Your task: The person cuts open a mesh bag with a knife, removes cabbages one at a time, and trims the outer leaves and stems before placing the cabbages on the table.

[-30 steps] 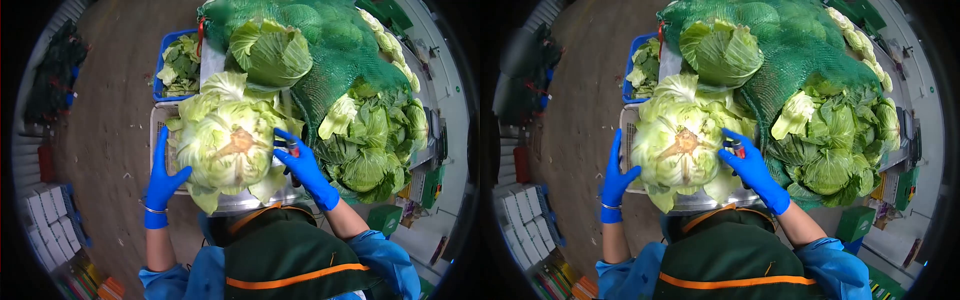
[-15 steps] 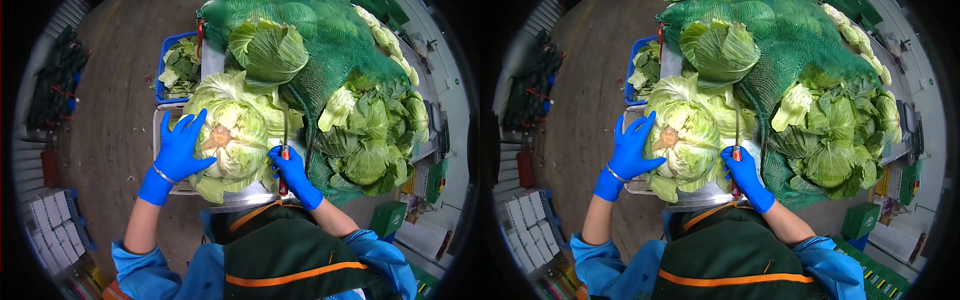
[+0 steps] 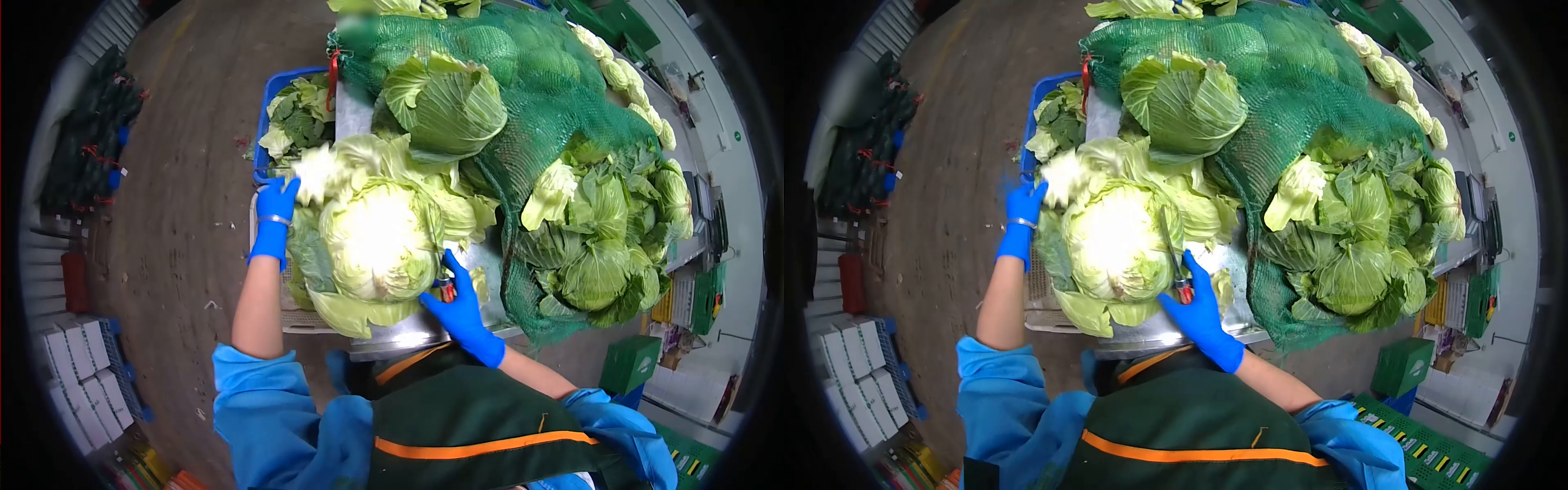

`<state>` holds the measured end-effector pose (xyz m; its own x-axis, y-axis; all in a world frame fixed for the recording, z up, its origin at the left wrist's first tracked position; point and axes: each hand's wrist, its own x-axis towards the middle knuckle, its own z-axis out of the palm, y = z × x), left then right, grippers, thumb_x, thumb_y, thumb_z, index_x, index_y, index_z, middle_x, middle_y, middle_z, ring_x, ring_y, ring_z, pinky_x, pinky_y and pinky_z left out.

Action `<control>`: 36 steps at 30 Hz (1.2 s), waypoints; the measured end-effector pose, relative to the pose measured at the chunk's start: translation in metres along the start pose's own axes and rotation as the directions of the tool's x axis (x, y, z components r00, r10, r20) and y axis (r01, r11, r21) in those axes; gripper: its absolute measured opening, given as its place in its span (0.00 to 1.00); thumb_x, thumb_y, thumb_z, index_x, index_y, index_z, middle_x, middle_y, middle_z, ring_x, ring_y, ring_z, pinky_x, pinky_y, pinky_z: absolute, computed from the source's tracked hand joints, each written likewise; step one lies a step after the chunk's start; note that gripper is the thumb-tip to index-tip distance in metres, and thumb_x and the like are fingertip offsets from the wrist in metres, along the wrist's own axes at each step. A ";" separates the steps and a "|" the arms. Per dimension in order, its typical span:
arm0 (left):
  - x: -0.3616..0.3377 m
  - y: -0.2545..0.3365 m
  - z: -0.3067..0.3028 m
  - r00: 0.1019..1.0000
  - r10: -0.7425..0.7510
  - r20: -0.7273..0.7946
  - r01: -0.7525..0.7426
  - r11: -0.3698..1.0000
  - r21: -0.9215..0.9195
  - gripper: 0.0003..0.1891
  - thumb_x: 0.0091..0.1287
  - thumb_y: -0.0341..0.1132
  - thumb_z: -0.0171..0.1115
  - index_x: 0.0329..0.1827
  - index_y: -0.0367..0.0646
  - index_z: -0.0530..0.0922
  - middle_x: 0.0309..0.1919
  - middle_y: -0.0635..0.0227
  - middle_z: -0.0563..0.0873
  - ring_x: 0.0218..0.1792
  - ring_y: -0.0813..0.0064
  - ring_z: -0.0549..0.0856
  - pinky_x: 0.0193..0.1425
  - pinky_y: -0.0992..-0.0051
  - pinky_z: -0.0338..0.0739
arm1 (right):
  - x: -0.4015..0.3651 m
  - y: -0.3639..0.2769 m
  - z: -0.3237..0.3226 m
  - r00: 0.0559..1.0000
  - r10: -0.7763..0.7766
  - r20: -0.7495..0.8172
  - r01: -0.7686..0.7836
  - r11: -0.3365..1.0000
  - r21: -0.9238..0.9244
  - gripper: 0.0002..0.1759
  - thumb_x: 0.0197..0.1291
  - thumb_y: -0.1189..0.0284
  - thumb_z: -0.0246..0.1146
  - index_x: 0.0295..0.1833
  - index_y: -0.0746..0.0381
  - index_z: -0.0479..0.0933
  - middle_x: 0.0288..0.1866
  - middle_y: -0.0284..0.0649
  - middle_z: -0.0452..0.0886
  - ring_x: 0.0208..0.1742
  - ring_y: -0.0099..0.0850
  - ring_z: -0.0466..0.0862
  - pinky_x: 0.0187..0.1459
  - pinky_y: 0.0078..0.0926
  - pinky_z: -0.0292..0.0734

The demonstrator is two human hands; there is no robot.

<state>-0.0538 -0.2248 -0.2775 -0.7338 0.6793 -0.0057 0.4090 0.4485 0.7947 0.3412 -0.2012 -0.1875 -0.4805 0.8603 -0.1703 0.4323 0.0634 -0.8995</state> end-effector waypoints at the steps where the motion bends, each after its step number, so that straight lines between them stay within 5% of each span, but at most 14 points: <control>1: -0.009 -0.026 -0.006 0.996 -0.043 0.080 0.043 0.999 0.004 0.21 0.59 0.39 0.64 0.50 0.31 0.77 0.38 0.55 0.85 0.41 0.70 0.82 0.47 0.71 0.75 | 0.003 0.003 -0.006 0.992 0.124 -0.007 -0.123 0.990 0.071 0.39 0.45 0.75 0.70 0.65 0.63 0.62 0.59 0.46 0.69 0.59 0.38 0.72 0.59 0.31 0.67; 3: -0.026 -0.070 -0.017 0.969 -0.215 -0.125 0.228 0.968 0.108 0.23 0.58 0.36 0.63 0.55 0.31 0.74 0.45 0.53 0.82 0.49 0.63 0.81 0.53 0.69 0.73 | 0.015 -0.023 -0.025 0.976 -0.180 -0.121 0.178 0.984 -0.029 0.31 0.47 0.79 0.65 0.60 0.64 0.67 0.54 0.44 0.72 0.55 0.36 0.74 0.56 0.29 0.68; 5: -0.048 -0.011 -0.039 0.792 0.092 -0.604 -0.003 0.989 0.146 0.24 0.56 0.34 0.62 0.55 0.32 0.73 0.41 0.53 0.83 0.46 0.57 0.81 0.53 0.66 0.73 | 0.038 -0.064 -0.033 0.935 -0.345 -0.078 0.325 0.925 -0.197 0.29 0.48 0.78 0.65 0.59 0.64 0.68 0.54 0.46 0.72 0.55 0.39 0.73 0.57 0.30 0.68; 7: -0.081 0.136 -0.056 0.977 0.100 -0.187 -0.141 0.966 -0.218 0.29 0.55 0.35 0.65 0.60 0.34 0.69 0.49 0.47 0.79 0.51 0.55 0.78 0.56 0.62 0.71 | 0.060 -0.101 -0.013 0.964 -0.250 0.090 0.266 0.901 -0.343 0.34 0.47 0.69 0.68 0.61 0.62 0.66 0.58 0.47 0.67 0.54 0.42 0.75 0.54 0.33 0.71; 9: -0.088 0.168 -0.037 0.931 0.283 0.230 -0.291 0.957 -0.001 0.33 0.53 0.37 0.70 0.62 0.39 0.69 0.53 0.52 0.77 0.53 0.64 0.77 0.56 0.70 0.71 | 0.069 -0.110 -0.005 0.978 -0.148 0.147 0.199 0.869 -0.453 0.35 0.46 0.66 0.67 0.61 0.61 0.65 0.59 0.48 0.65 0.53 0.44 0.75 0.53 0.34 0.72; 12: -0.068 0.139 0.004 0.965 0.170 0.200 -0.184 0.981 0.054 0.27 0.57 0.51 0.63 0.53 0.40 0.76 0.34 0.51 0.84 0.34 0.55 0.84 0.42 0.69 0.78 | 0.080 -0.095 -0.015 0.984 -0.169 0.050 0.170 0.835 -0.523 0.32 0.44 0.70 0.63 0.60 0.58 0.65 0.60 0.48 0.63 0.54 0.47 0.73 0.46 0.42 0.75; 16: -0.073 0.131 -0.009 0.971 0.036 0.237 -0.049 0.998 0.049 0.19 0.62 0.49 0.57 0.42 0.40 0.80 0.31 0.52 0.84 0.33 0.60 0.84 0.38 0.69 0.76 | 0.075 -0.022 -0.077 0.986 -0.156 -0.061 0.090 0.800 -0.594 0.29 0.46 0.77 0.59 0.58 0.56 0.68 0.55 0.46 0.67 0.52 0.47 0.74 0.47 0.38 0.74; 21: -0.134 -0.003 0.006 0.972 -0.180 0.153 0.201 0.970 -0.135 0.19 0.65 0.44 0.55 0.43 0.34 0.79 0.31 0.54 0.84 0.31 0.72 0.82 0.39 0.70 0.75 | 0.049 0.030 -0.085 0.983 -0.123 -0.133 0.033 0.844 -0.535 0.25 0.46 0.78 0.59 0.55 0.56 0.71 0.49 0.45 0.71 0.48 0.46 0.75 0.47 0.36 0.73; 23: -0.153 -0.063 0.017 0.775 -0.597 0.206 0.599 0.592 -0.539 0.19 0.66 0.42 0.54 0.47 0.33 0.77 0.35 0.57 0.84 0.35 0.76 0.80 0.43 0.72 0.75 | 0.051 0.045 -0.084 0.959 -0.221 -0.179 0.086 0.826 -0.557 0.26 0.46 0.80 0.58 0.55 0.57 0.71 0.48 0.45 0.72 0.46 0.46 0.76 0.46 0.35 0.73; 26: -0.152 -0.049 -0.015 0.918 -0.357 -0.170 0.355 0.934 -0.042 0.17 0.67 0.39 0.54 0.52 0.35 0.75 0.43 0.60 0.83 0.41 0.74 0.80 0.47 0.74 0.74 | 0.039 -0.017 -0.081 0.941 -0.248 -0.232 0.113 0.873 -0.475 0.20 0.54 0.78 0.59 0.55 0.63 0.70 0.43 0.47 0.73 0.47 0.42 0.76 0.48 0.32 0.71; 28: -0.145 0.043 -0.044 0.953 -0.009 -0.304 -0.053 0.979 -0.195 0.18 0.67 0.35 0.54 0.58 0.36 0.72 0.47 0.62 0.81 0.46 0.72 0.79 0.52 0.74 0.72 | 0.003 -0.026 -0.073 0.998 -0.048 -0.043 0.036 0.972 -0.233 0.20 0.54 0.68 0.64 0.52 0.60 0.71 0.46 0.46 0.73 0.44 0.40 0.78 0.46 0.34 0.72; 30: -0.147 0.109 -0.053 0.993 0.111 0.036 -0.094 0.940 -0.329 0.22 0.67 0.32 0.56 0.63 0.37 0.67 0.53 0.60 0.77 0.52 0.71 0.76 0.59 0.73 0.68 | -0.016 -0.056 -0.032 0.988 0.122 0.097 -0.113 0.990 -0.085 0.17 0.54 0.67 0.65 0.48 0.62 0.72 0.46 0.45 0.73 0.45 0.35 0.77 0.48 0.33 0.71; 33: -0.149 0.108 -0.001 0.972 -0.112 0.206 0.191 0.888 -0.417 0.31 0.63 0.33 0.61 0.67 0.35 0.59 0.60 0.58 0.70 0.57 0.71 0.72 0.62 0.74 0.66 | 0.023 -0.049 0.006 0.998 -0.047 -0.046 0.049 0.998 0.047 0.20 0.56 0.66 0.64 0.51 0.63 0.72 0.46 0.45 0.73 0.51 0.34 0.75 0.54 0.30 0.69; 36: -0.180 0.105 -0.008 0.983 -0.158 0.097 0.182 0.727 -0.662 0.39 0.58 0.31 0.67 0.69 0.34 0.54 0.59 0.56 0.69 0.56 0.66 0.73 0.60 0.68 0.69 | 0.087 -0.073 -0.013 0.977 -0.181 0.116 0.176 0.983 0.050 0.28 0.60 0.60 0.59 0.63 0.61 0.66 0.46 0.46 0.79 0.43 0.34 0.79 0.46 0.29 0.74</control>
<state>0.1168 -0.3052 -0.1882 -0.7333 0.6529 -0.1898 -0.1955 0.0649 0.9786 0.2777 -0.1244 -0.1312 -0.6360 0.7700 -0.0499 0.3021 0.1890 -0.9343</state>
